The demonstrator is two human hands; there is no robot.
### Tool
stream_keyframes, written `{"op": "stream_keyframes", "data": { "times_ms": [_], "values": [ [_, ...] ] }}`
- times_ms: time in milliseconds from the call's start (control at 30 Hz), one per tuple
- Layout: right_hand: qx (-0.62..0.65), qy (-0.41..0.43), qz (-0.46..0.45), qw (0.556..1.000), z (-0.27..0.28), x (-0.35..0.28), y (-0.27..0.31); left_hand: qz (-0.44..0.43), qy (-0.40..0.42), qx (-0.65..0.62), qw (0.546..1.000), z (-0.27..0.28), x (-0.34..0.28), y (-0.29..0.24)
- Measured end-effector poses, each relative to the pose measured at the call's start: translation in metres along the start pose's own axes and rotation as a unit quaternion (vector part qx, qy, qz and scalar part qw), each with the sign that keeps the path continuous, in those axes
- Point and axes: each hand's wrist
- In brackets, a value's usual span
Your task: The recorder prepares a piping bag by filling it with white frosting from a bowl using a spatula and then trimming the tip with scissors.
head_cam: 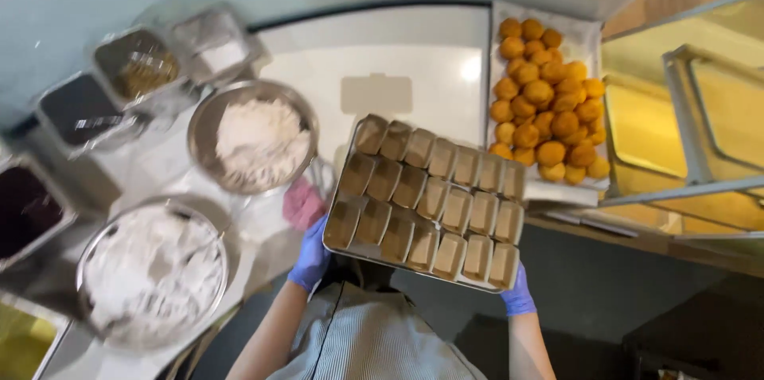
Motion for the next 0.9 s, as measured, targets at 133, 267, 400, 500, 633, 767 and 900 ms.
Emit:
{"op": "stream_keyframes", "data": {
  "times_ms": [133, 267, 400, 500, 633, 767, 900],
  "values": [
    [-0.213, 0.004, 0.168, 0.962, -0.04, 0.055, 0.061, -0.148, 0.017, 0.096, 0.984, -0.028, 0.048, -0.009],
    [-0.065, -0.029, -0.008, 0.997, -0.074, 0.186, 0.021, -0.375, 0.033, 0.304, 0.875, -0.072, 0.099, -0.057],
    [0.157, -0.01, -0.231, 0.96, -0.1, 0.277, 0.025, -0.401, -0.009, 0.339, 0.851, -0.112, 0.118, -0.088],
    [-0.001, 0.1, -0.101, 0.99, -0.138, 0.345, 0.05, -0.456, -0.043, 0.341, 0.821, -0.113, 0.176, -0.079],
    [-0.166, 0.149, 0.058, 0.973, -0.171, 0.422, 0.053, -0.248, -0.082, 0.054, 0.964, -0.106, 0.264, -0.03],
    [-0.122, 0.185, -0.011, 0.975, -0.205, 0.477, 0.038, -0.309, -0.101, 0.191, 0.926, -0.115, 0.274, -0.056],
    [-0.314, 0.147, 0.104, 0.932, -0.237, 0.534, 0.02, -0.302, -0.15, 0.166, 0.927, -0.118, 0.326, -0.052]
  ]
}}
Point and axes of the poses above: each hand's wrist, its own x-axis towards the middle knuckle, its own z-axis out of the back of the hand, y = z × x, and after that the axes turned 15 degrees about -y, right-handed
